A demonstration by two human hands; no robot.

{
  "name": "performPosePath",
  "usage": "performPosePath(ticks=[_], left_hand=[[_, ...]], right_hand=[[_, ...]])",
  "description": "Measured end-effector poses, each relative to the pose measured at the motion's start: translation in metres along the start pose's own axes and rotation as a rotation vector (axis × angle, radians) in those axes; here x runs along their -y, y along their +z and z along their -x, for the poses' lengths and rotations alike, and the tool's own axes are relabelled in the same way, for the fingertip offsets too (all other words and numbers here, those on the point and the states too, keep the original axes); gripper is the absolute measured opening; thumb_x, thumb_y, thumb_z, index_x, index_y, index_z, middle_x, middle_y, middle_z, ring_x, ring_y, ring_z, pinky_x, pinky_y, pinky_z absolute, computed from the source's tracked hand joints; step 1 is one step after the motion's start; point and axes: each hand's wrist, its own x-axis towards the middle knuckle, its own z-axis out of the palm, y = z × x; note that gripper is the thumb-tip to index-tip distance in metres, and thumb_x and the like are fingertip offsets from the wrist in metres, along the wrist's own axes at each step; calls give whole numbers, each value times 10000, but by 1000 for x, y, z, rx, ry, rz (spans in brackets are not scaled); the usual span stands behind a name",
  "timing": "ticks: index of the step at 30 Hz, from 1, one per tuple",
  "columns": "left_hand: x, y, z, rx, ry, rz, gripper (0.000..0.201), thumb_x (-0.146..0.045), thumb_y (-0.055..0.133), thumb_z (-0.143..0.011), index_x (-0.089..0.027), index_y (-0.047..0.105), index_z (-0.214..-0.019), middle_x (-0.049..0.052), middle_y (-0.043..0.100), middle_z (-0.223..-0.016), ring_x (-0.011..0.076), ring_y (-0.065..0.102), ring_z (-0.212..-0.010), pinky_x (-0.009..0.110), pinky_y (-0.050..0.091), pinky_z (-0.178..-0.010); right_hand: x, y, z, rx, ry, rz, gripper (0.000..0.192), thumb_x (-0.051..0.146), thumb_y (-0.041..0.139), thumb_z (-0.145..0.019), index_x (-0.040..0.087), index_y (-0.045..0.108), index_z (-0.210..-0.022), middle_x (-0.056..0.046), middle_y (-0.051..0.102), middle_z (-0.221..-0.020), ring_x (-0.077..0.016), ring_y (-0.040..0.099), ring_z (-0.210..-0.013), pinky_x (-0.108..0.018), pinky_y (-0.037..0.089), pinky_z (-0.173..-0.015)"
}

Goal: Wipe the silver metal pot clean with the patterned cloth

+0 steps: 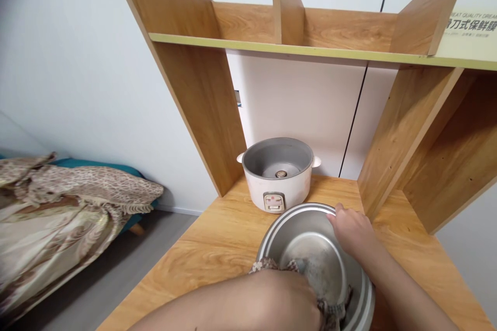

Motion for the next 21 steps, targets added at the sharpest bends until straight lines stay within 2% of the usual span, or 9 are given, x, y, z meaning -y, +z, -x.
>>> performPosePath(ticks=[3,5,10,12,15,18,21], left_hand=[[0,2,1,-103,-1,-88,158,-235,569,-784,-153,687,-720,75,712,-664,178,608,-507,294,406,-472],[0,4,1,-135,0,-113,164,-241,567,-795,-152,705,-792,76,720,-693,185,627,-540,293,403,-484],[6,14,-6,-243,17,-70,148,-271,594,-768,-165,669,-696,55,672,-583,165,541,-421,283,335,-415],[8,18,-11,-195,-4,4,152,-258,606,-726,-178,619,-597,34,624,-503,148,480,-358,279,326,-396],[10,17,-15,-28,11,73,146,-210,634,-645,-180,560,-522,26,594,-458,152,481,-350,280,345,-388],[5,6,-9,42,9,28,99,-222,612,-697,-146,652,-649,70,679,-583,175,558,-426,292,383,-408],[-3,-8,3,-17,-11,-75,196,-233,548,-796,-118,706,-812,105,729,-734,192,635,-556,291,406,-451]], right_hand=[[-1,1,-1,4,-1,-7,403,394,248,-1021,149,568,-1014,-142,719,-890,-283,699,-869,-335,427,-650],[-2,3,-2,2,-5,-8,397,395,250,-1021,155,567,-1011,-143,720,-891,-293,700,-868,-344,433,-647],[-3,6,-4,-16,-10,14,392,399,250,-1023,163,563,-1008,-137,722,-888,-286,706,-864,-345,451,-665],[-2,5,-3,-17,-16,11,393,397,251,-1022,159,564,-1012,-139,721,-881,-290,706,-867,-351,456,-671],[-1,3,-2,-11,-15,-4,400,395,253,-1020,150,569,-1026,-150,718,-881,-299,703,-879,-358,457,-676],[-1,2,-2,-4,-10,-12,407,395,250,-1018,148,572,-1033,-156,719,-895,-305,701,-885,-358,456,-676],[-1,3,-2,2,-7,-9,403,392,247,-1018,151,571,-1026,-153,720,-902,-308,701,-882,-361,458,-673]])
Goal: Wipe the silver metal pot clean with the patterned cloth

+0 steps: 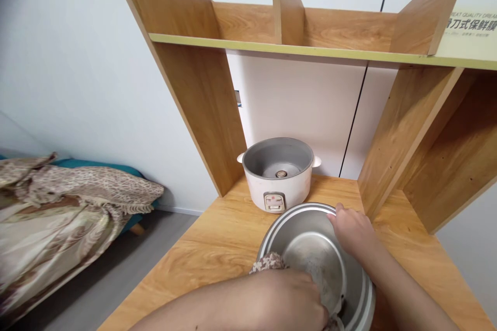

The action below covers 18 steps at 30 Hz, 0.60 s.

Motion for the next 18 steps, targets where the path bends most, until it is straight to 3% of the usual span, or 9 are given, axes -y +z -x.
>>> performPosePath(ticks=[4,10,15,18], left_hand=[[-5,-12,9,29,-5,15,267,-259,511,-845,-98,706,-931,117,737,-801,210,664,-639,292,408,-453],[-1,-4,1,145,-13,105,249,-170,582,-742,-82,698,-944,133,741,-809,174,602,-501,271,381,-403],[-1,-4,2,64,-19,93,202,-203,586,-738,-100,711,-858,122,732,-732,191,591,-467,292,387,-395],[-4,-9,7,41,-52,107,266,-240,533,-787,-105,718,-922,134,740,-779,221,632,-535,308,398,-404]], right_hand=[[0,-2,1,9,7,7,396,391,252,-1018,154,569,-1019,-149,717,-896,-302,701,-876,-359,455,-675],[2,-4,2,3,8,9,402,398,249,-1021,157,571,-1024,-145,719,-908,-294,698,-893,-349,444,-682],[0,-1,1,4,9,0,397,393,250,-1019,158,570,-1018,-148,718,-906,-298,698,-886,-353,445,-675],[0,0,1,-5,3,6,397,393,247,-1019,159,568,-1014,-144,719,-895,-295,701,-880,-351,449,-677]])
